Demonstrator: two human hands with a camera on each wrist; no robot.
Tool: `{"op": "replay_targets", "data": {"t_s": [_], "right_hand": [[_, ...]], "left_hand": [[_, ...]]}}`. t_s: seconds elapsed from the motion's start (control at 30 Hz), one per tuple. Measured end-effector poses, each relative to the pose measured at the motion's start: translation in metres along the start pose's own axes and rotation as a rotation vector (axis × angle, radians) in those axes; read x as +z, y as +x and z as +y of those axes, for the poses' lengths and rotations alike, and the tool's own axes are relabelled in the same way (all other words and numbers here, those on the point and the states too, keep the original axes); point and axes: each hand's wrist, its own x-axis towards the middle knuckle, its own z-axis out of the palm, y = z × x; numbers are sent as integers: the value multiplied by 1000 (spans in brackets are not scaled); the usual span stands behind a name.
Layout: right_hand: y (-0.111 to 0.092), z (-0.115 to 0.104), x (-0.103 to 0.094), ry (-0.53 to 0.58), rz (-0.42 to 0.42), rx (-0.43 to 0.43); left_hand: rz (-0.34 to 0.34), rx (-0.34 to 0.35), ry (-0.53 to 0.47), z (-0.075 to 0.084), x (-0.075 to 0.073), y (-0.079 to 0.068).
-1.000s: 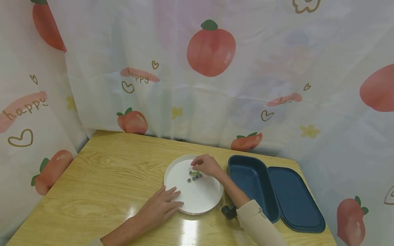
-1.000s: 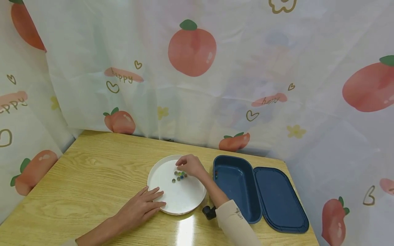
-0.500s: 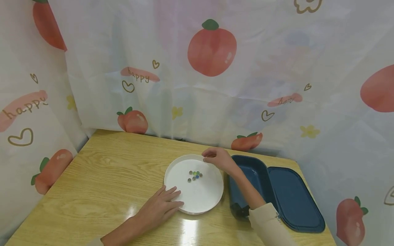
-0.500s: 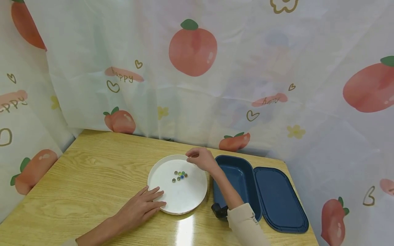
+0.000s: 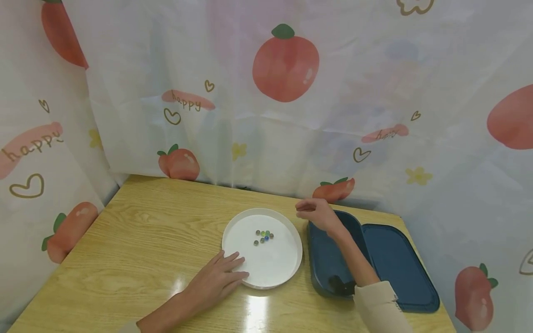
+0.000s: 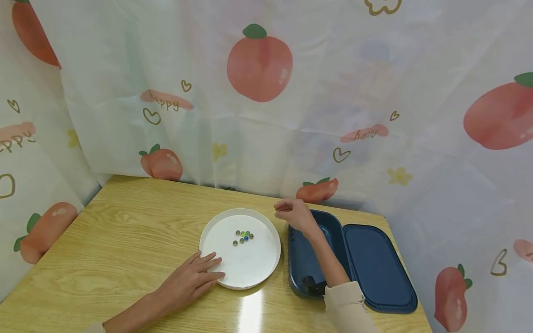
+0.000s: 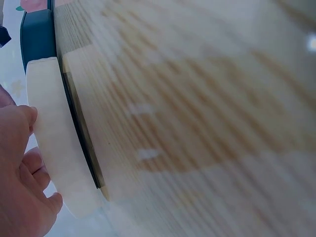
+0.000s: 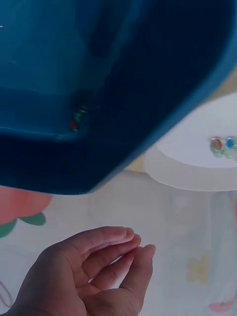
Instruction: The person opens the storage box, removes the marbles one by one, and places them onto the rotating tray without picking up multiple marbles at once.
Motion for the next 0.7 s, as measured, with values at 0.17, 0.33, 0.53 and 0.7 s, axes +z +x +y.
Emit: {"op": "replay_targets", "data": {"t_s": [0.17, 0.33, 0.53, 0.7], "right_hand": [[-7, 11, -12, 21, 42, 53], [-12, 20, -19, -14, 61, 103], [-15, 29, -24, -58, 45, 166], [-16, 36, -27, -71, 20, 182]], "left_hand": [[3, 0, -1, 0, 0, 0], [8, -1, -6, 1, 1, 0], [27, 11, -6, 0, 2, 0], [34, 18, 3, 0, 1, 0]]}}
